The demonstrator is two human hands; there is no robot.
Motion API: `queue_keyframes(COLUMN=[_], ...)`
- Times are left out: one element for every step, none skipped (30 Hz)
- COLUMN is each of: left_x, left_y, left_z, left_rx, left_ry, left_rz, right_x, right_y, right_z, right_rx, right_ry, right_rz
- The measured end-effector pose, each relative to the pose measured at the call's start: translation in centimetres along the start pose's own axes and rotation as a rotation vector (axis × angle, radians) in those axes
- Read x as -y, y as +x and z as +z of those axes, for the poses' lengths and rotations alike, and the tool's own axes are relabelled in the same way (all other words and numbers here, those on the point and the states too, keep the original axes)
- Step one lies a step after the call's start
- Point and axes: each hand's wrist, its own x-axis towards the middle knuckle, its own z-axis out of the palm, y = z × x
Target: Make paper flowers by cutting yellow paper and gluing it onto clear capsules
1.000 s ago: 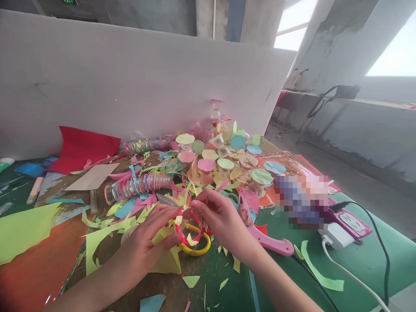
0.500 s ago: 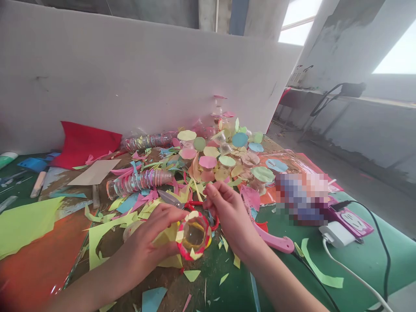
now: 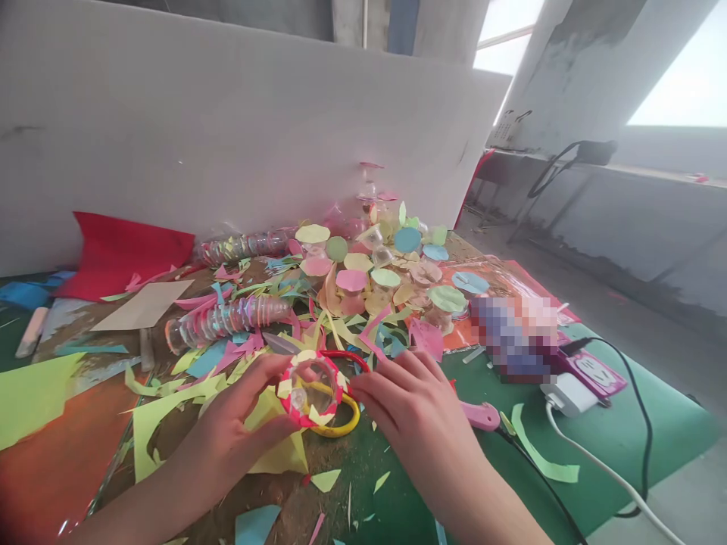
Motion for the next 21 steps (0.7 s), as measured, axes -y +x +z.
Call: queue_keyframes(left_x=[0.2,0.5,0.7,0.9,1.1,1.2,1.2,1.1,1.0,0.8,0.6,0.4,0.2,0.2,0.1,0.2,0.4,0.6,0.8,1.1,1.3], left_y=[0.1,0.1,0.2,0.3,0.3,0.4,0.4,0.4,0.4,0.4,0.4,0.3,0.3,0.3,0.3,0.3,0.4,0.4,0.5,0.5,0.5], left_z=[0.1,0.2,0.3,0.4,0.5,0.6,0.8,0.9,1.0,1.1,1.2,1.2,1.3,1.3,1.4,1.3,1.3,1.2,1.2,1.1,1.1], left_rx=[0.008,0.011,0.011,0.012,0.009,0.007,0.006,0.007,0.008,-0.001,-0.015,-0.032,-0.052,-0.068,-0.076,-0.072,-0.063,-0.048,-0.031,-0.014,-0.002], left_ry=[0.003,0.003,-0.001,-0.009,-0.016,-0.020,-0.022,-0.022,-0.021,-0.019,-0.015,-0.009,0.001,0.012,0.022,0.029,0.032,0.032,0.027,0.022,0.018], left_rz=[-0.018,-0.030,-0.038,-0.044,-0.047,-0.050,-0.053,-0.057,-0.061,-0.067,-0.074,-0.079,-0.083,-0.086,-0.088,-0.092,-0.097,-0.103,-0.105,-0.103,-0.100], right_x=[-0.3,-0.7,-1.1,-1.7,-2.4,-3.2,-4.0,-4.8,-5.6,-6.4,-7.0,-7.5,-7.8,-8.0,-8.1,-8.1,-8.0,-7.9,-7.8,-7.6,-7.4], right_y=[-0.8,-1.7,-2.6,-3.5,-4.3,-5.2,-6.1,-6.9,-7.7,-8.4,-9.0,-9.5,-9.9,-10.1,-10.3,-10.3,-10.3,-10.2,-10.1,-10.0,-9.9], right_z=[-0.5,-1.1,-1.7,-2.1,-2.5,-2.8,-2.8,-2.7,-2.4,-2.0,-1.5,-1.0,-0.5,0.0,0.3,0.5,0.6,0.6,0.6,0.5,0.4], right_rx=[-0.045,-0.084,-0.103,-0.113,-0.130,-0.124,-0.095,-0.078,-0.039,-0.010,0.005,0.011,0.026,0.048,0.073,0.093,0.104,0.106,0.095,0.081,0.065], right_ry=[-0.062,-0.121,-0.170,-0.221,-0.277,-0.333,-0.386,-0.435,-0.472,-0.503,-0.519,-0.525,-0.523,-0.505,-0.480,-0.453,-0.428,-0.407,-0.392,-0.377,-0.361], right_rz=[-0.017,-0.029,-0.027,-0.009,0.030,0.072,0.109,0.123,0.124,0.135,0.123,0.119,0.146,0.170,0.191,0.207,0.216,0.222,0.229,0.242,0.263])
